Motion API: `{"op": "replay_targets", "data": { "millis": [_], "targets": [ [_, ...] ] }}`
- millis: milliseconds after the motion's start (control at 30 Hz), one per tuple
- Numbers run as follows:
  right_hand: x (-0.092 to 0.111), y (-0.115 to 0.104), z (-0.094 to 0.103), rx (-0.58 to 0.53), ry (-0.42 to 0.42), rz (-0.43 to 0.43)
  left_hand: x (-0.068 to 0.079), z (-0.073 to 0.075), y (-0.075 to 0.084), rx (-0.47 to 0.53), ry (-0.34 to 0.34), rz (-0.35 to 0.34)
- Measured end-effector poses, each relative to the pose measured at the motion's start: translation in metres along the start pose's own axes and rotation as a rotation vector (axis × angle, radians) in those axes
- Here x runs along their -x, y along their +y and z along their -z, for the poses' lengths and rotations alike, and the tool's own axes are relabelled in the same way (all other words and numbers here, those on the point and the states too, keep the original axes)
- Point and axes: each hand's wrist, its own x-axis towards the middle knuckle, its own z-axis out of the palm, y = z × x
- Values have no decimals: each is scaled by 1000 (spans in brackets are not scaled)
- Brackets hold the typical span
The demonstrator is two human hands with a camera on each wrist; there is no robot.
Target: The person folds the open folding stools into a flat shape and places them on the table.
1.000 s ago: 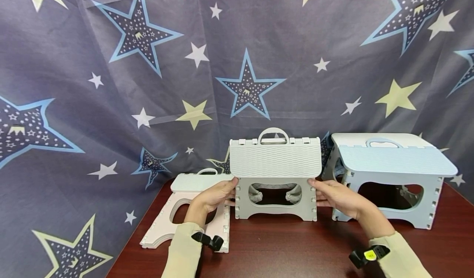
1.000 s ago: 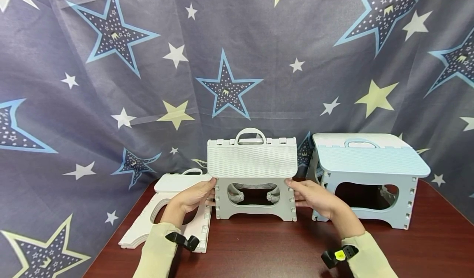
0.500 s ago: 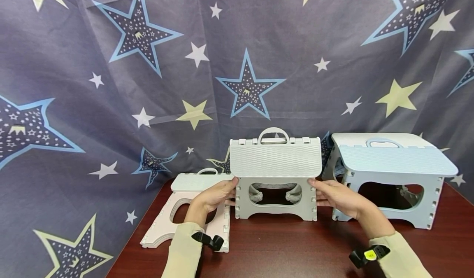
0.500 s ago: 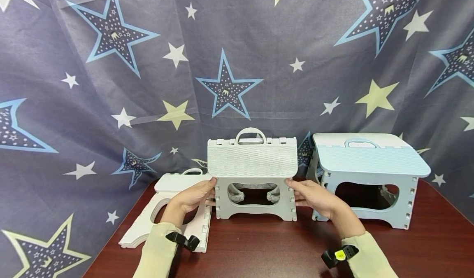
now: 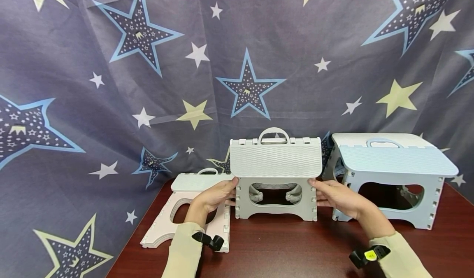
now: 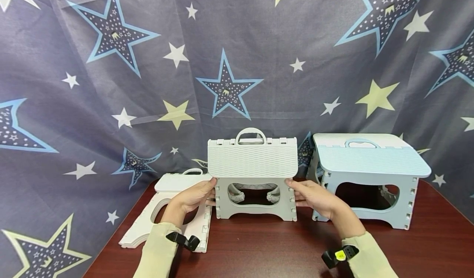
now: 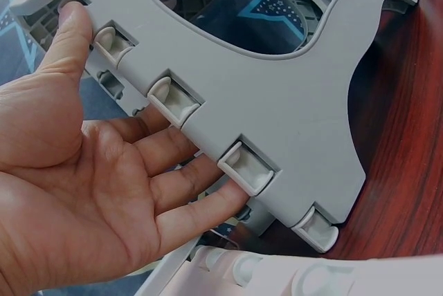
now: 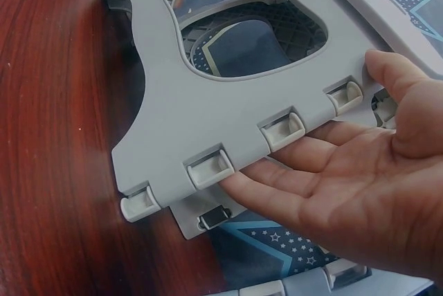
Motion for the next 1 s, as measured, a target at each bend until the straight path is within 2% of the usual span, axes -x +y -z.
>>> {"op": "replay_targets", "data": {
  "millis": [1000],
  "targets": [
    [0,1,0,-8,0,4,-1,0,-2,-13,2,4]
  ]
}}
